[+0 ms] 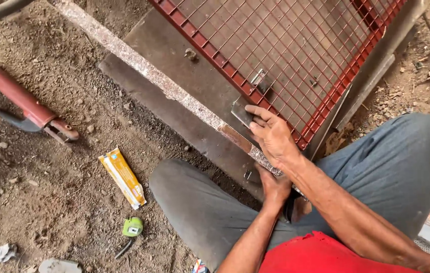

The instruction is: Grinding and welding a metal mesh frame in an outdoor workshop.

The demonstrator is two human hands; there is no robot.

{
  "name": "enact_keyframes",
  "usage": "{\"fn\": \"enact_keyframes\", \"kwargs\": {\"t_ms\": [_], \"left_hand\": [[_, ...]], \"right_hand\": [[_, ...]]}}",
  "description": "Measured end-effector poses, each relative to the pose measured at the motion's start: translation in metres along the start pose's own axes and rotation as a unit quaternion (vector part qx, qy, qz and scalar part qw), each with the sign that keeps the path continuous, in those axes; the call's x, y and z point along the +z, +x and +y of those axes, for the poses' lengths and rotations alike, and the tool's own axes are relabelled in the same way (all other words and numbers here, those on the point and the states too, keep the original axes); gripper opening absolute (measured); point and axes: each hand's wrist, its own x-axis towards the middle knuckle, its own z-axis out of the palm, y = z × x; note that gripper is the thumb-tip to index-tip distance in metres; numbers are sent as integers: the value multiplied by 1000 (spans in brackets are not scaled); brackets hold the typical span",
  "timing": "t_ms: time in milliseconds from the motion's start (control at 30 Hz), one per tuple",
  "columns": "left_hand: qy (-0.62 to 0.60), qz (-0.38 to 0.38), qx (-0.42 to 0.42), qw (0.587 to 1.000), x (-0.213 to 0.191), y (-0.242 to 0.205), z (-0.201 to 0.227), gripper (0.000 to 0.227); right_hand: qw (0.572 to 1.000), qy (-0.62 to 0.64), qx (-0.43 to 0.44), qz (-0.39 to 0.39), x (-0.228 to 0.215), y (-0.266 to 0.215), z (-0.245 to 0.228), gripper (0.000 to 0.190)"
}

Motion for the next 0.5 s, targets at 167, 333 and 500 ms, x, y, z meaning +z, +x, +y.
{"fn": "enact_keyframes", "kwargs": {"t_ms": [167,333,500], "left_hand": [[46,10,-27,998,1,8,1,82],[70,16,-33,997,2,16,-10,81],[91,35,-29,995,-1,21,-22,89]], "right_hand": [[998,-58,-17,-20,-13,3,7,48],[990,-132,-38,-14,-7,1,4,43],[988,-148,-53,1,-11,9,22,45]]}}
